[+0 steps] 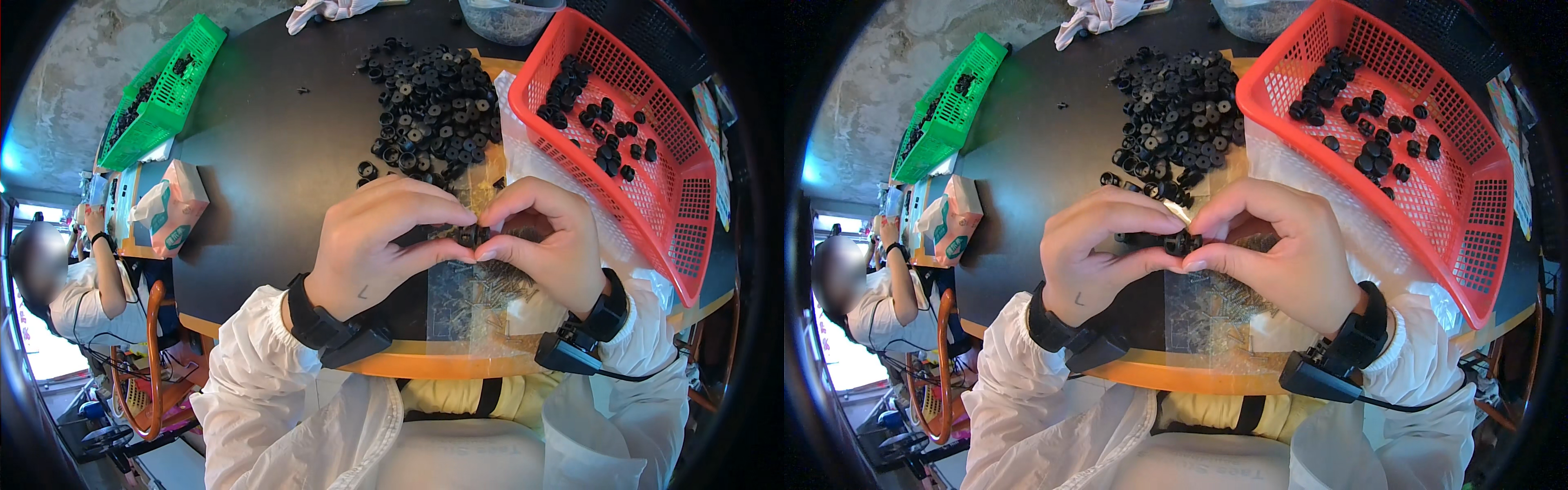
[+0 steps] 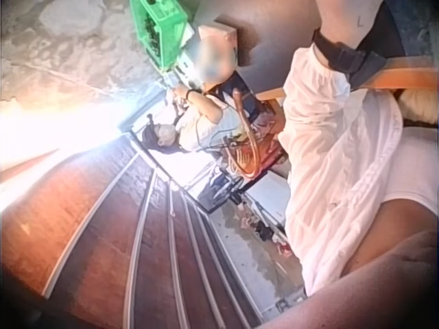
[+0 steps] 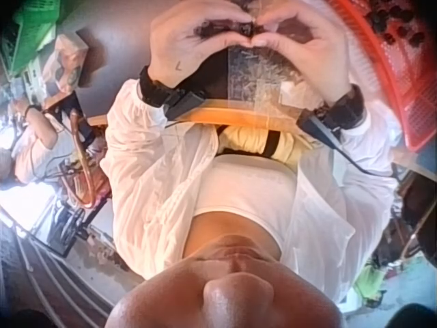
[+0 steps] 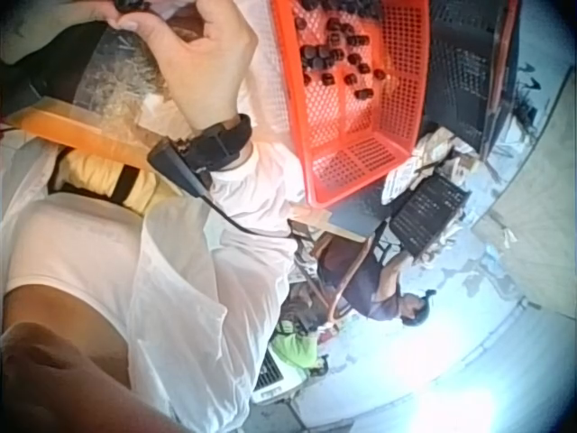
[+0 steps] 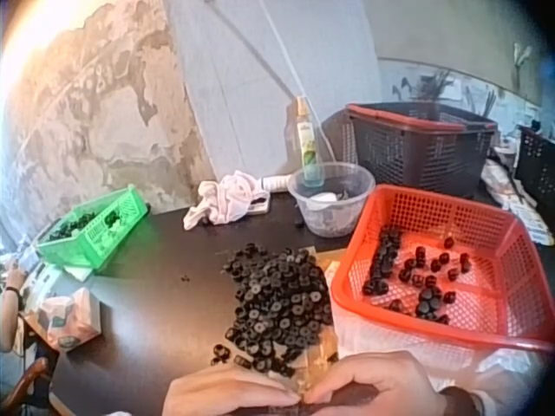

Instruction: The recorder is assembling small black shoe components by hand at a workstation.

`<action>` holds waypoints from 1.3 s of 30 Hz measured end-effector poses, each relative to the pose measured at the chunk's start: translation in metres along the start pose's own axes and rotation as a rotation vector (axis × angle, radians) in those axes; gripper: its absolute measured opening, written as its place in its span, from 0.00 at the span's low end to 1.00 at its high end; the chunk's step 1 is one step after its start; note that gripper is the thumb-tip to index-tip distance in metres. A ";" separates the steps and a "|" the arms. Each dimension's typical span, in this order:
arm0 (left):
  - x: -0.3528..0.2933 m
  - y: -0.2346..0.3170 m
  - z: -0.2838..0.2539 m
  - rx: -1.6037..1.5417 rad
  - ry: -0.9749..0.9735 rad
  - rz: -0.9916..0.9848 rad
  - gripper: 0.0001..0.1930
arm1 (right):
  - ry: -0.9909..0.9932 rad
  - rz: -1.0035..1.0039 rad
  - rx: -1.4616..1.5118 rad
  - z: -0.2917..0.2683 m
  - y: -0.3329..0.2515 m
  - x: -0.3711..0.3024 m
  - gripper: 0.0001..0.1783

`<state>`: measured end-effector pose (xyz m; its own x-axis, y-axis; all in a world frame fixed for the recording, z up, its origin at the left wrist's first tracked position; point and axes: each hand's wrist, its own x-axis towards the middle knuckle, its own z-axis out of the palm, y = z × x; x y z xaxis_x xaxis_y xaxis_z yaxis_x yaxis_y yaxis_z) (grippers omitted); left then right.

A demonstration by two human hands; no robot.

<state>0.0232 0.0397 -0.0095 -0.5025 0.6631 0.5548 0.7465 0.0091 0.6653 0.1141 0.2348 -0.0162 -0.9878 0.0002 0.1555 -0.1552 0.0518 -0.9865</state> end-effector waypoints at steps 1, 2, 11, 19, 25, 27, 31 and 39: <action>0.000 0.000 0.000 -0.009 0.006 0.013 0.17 | 0.001 0.012 0.011 0.001 -0.001 0.000 0.13; 0.000 -0.001 0.001 -0.019 0.012 0.027 0.17 | 0.003 0.024 0.022 0.001 -0.002 0.000 0.13; -0.006 0.010 0.006 -0.233 0.004 -0.152 0.17 | -0.009 -0.056 0.076 -0.001 -0.003 -0.004 0.14; -0.008 0.009 0.008 -0.232 0.039 -0.142 0.18 | 0.003 -0.185 0.015 -0.002 0.000 -0.002 0.13; -0.008 0.009 0.007 -0.192 0.057 -0.149 0.18 | 0.000 -0.170 0.025 -0.002 0.000 0.000 0.14; -0.008 0.009 0.007 -0.187 0.059 -0.154 0.18 | -0.005 -0.173 0.031 -0.002 -0.001 0.000 0.14; -0.007 0.009 0.007 -0.177 0.057 -0.138 0.18 | -0.024 -0.114 0.121 -0.001 -0.001 -0.001 0.14; -0.002 0.004 0.004 -0.027 0.003 0.039 0.18 | -0.029 0.035 0.399 0.004 -0.001 -0.001 0.20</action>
<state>0.0289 0.0411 -0.0102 -0.4750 0.6602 0.5818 0.7532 -0.0368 0.6567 0.1154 0.2306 -0.0157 -0.9915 -0.0331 0.1256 -0.1071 -0.3395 -0.9345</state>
